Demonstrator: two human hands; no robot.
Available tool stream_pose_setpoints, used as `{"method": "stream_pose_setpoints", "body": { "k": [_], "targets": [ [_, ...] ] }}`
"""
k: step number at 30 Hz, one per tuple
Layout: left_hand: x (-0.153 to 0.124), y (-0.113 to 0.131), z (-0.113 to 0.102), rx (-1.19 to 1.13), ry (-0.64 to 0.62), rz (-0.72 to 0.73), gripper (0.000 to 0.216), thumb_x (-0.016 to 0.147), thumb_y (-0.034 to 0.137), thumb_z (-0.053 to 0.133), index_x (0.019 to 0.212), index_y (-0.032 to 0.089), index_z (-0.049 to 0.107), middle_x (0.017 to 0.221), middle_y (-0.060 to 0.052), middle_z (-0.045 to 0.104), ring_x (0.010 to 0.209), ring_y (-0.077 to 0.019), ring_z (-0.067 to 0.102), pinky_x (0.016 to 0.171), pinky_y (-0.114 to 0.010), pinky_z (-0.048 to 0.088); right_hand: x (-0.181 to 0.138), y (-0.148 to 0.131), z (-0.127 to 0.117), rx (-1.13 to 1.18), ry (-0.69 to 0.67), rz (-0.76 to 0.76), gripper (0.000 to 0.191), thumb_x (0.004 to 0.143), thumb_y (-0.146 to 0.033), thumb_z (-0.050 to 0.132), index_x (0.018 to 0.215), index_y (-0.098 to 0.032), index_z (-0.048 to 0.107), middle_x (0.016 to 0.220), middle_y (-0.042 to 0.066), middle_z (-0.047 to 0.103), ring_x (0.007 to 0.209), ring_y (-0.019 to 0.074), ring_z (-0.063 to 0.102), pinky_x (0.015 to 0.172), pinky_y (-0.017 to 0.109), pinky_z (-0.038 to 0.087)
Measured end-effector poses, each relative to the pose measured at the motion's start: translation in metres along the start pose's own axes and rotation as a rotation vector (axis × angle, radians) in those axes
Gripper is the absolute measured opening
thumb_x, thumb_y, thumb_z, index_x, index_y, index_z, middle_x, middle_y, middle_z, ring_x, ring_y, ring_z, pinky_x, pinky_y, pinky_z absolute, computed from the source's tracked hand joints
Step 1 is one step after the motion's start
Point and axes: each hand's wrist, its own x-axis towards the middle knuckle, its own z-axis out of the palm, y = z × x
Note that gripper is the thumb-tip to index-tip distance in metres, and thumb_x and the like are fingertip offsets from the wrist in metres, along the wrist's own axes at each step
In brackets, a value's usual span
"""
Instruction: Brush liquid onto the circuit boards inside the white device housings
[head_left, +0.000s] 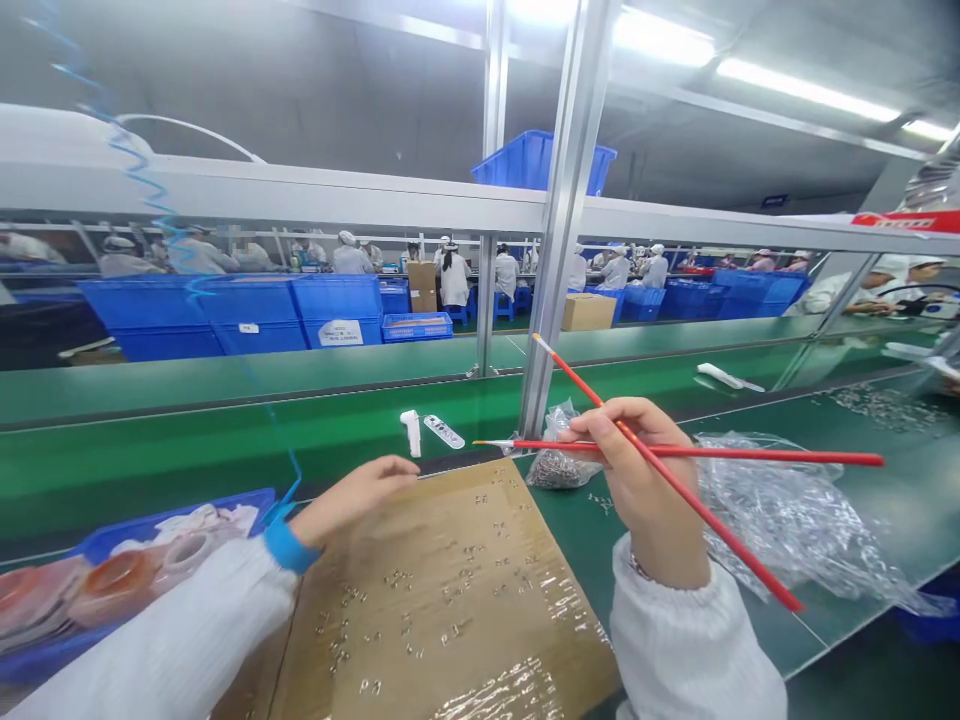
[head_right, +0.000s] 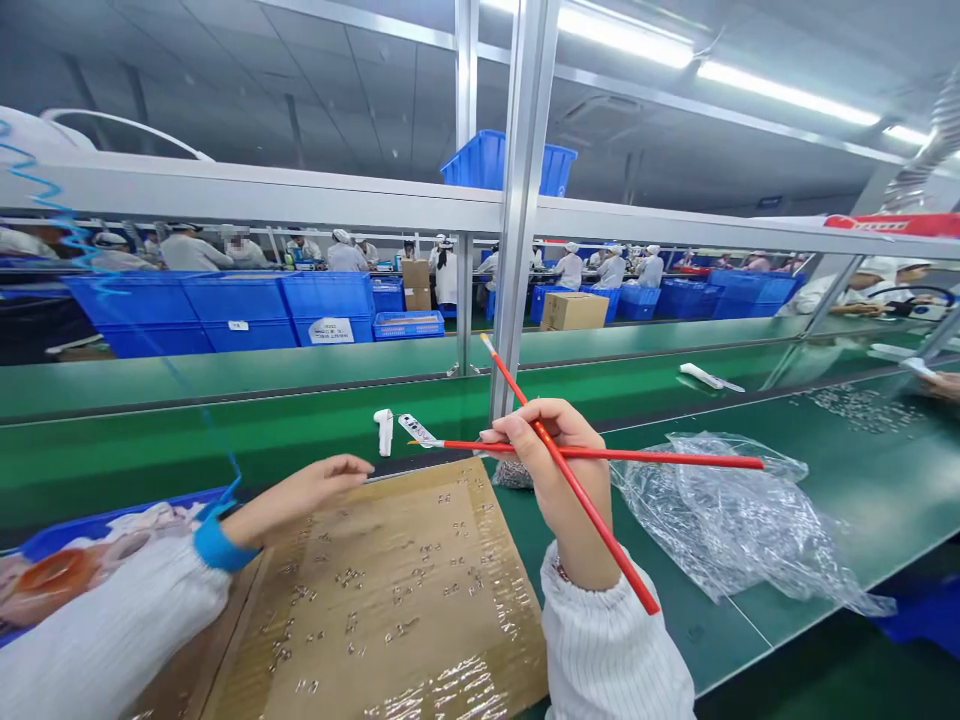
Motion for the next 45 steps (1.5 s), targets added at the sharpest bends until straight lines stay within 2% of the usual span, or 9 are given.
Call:
{"method": "stream_pose_setpoints", "body": {
  "k": [3, 6, 11, 16, 20, 30, 34, 38, 45],
  "targets": [
    [-0.056, 0.003, -0.001, 0.142, 0.036, 0.19, 0.023, 0.075, 0.043, 0.063, 0.085, 0.023, 0.069, 0.088, -0.006, 0.067, 0.082, -0.0254, 0.06, 0.073, -0.033, 0.045, -0.005, 0.008, 0.009, 0.066, -0.066, 0.018, 0.015, 0.081, -0.03, 0.069, 0.079, -0.017, 0.063, 0.073, 0.002, 0.068, 0.066, 0.017, 0.07, 0.06, 0.028, 0.063],
    [-0.098, 0.015, -0.002, 0.311, 0.307, 0.483, 0.013, 0.078, 0.036, 0.062, 0.083, 0.026, 0.07, 0.088, -0.005, 0.067, 0.084, -0.0243, 0.059, 0.075, -0.033, 0.044, -0.016, 0.018, 0.029, 0.08, -0.15, -0.008, 0.016, 0.087, -0.031, 0.061, 0.079, -0.017, 0.066, 0.074, 0.002, 0.068, 0.066, 0.0159, 0.069, 0.06, 0.027, 0.062],
    [-0.123, 0.044, -0.011, 0.547, 0.521, 0.786, 0.016, 0.083, 0.03, 0.059, 0.09, 0.03, 0.073, 0.099, -0.005, 0.067, 0.094, -0.0242, 0.057, 0.084, -0.034, 0.042, -0.041, 0.025, 0.067, 0.032, -0.462, -0.144, 0.022, 0.094, -0.029, 0.05, 0.09, -0.018, 0.069, 0.077, 0.003, 0.069, 0.071, 0.0152, 0.068, 0.065, 0.028, 0.06],
    [-0.12, 0.063, -0.021, 0.728, 0.451, 0.831, 0.023, 0.088, 0.027, 0.053, 0.105, 0.029, 0.069, 0.113, -0.003, 0.067, 0.107, -0.0259, 0.052, 0.09, -0.042, 0.034, -0.05, 0.02, 0.084, -0.094, -0.673, -0.187, 0.021, 0.093, -0.033, 0.052, 0.095, -0.019, 0.068, 0.079, 0.003, 0.07, 0.068, 0.0139, 0.067, 0.061, 0.025, 0.058],
    [-0.12, 0.066, -0.018, 0.877, 0.318, 0.801, 0.021, 0.091, 0.02, 0.051, 0.09, 0.026, 0.07, 0.093, 0.001, 0.072, 0.102, -0.0224, 0.054, 0.084, -0.04, 0.03, -0.055, 0.016, 0.089, -0.1, -0.658, -0.17, 0.02, 0.09, -0.035, 0.057, 0.093, -0.018, 0.068, 0.074, 0.003, 0.07, 0.062, 0.0139, 0.067, 0.054, 0.024, 0.057],
    [-0.136, 0.046, -0.029, 0.847, 0.471, 0.715, 0.026, 0.09, 0.034, 0.053, 0.113, 0.028, 0.063, 0.12, -0.002, 0.064, 0.112, -0.0216, 0.053, 0.093, -0.04, 0.034, -0.063, 0.015, 0.095, -0.191, -0.602, -0.113, 0.018, 0.092, -0.032, 0.055, 0.1, -0.023, 0.068, 0.086, 0.003, 0.07, 0.074, 0.0152, 0.068, 0.065, 0.029, 0.06],
    [-0.171, 0.012, -0.067, 0.776, 0.599, 0.603, 0.033, 0.087, 0.049, 0.049, 0.104, 0.027, 0.066, 0.115, -0.001, 0.065, 0.108, -0.0203, 0.056, 0.094, -0.035, 0.04, -0.056, 0.018, 0.093, -0.142, -0.589, -0.112, 0.019, 0.091, -0.033, 0.056, 0.102, -0.023, 0.068, 0.091, 0.004, 0.071, 0.078, 0.0165, 0.069, 0.071, 0.031, 0.061],
    [-0.217, -0.064, -0.093, 0.714, 0.739, 0.301, 0.042, 0.081, 0.061, 0.047, 0.1, 0.028, 0.067, 0.107, 0.002, 0.069, 0.102, -0.0225, 0.059, 0.093, -0.039, 0.044, -0.048, 0.023, 0.109, -0.093, -0.585, -0.1, 0.016, 0.09, -0.031, 0.058, 0.096, -0.022, 0.069, 0.085, 0.002, 0.071, 0.074, 0.0158, 0.07, 0.068, 0.029, 0.061],
    [-0.265, -0.2, -0.081, 0.59, 0.863, -0.05, 0.055, 0.075, 0.073, 0.043, 0.08, 0.026, 0.071, 0.094, -0.003, 0.073, 0.091, -0.025, 0.066, 0.08, -0.036, 0.054, -0.044, 0.053, 0.187, -0.018, -0.641, -0.173, 0.022, 0.093, -0.032, 0.052, 0.085, -0.017, 0.067, 0.072, 0.002, 0.069, 0.067, 0.0148, 0.068, 0.061, 0.027, 0.058]
  ]
}}
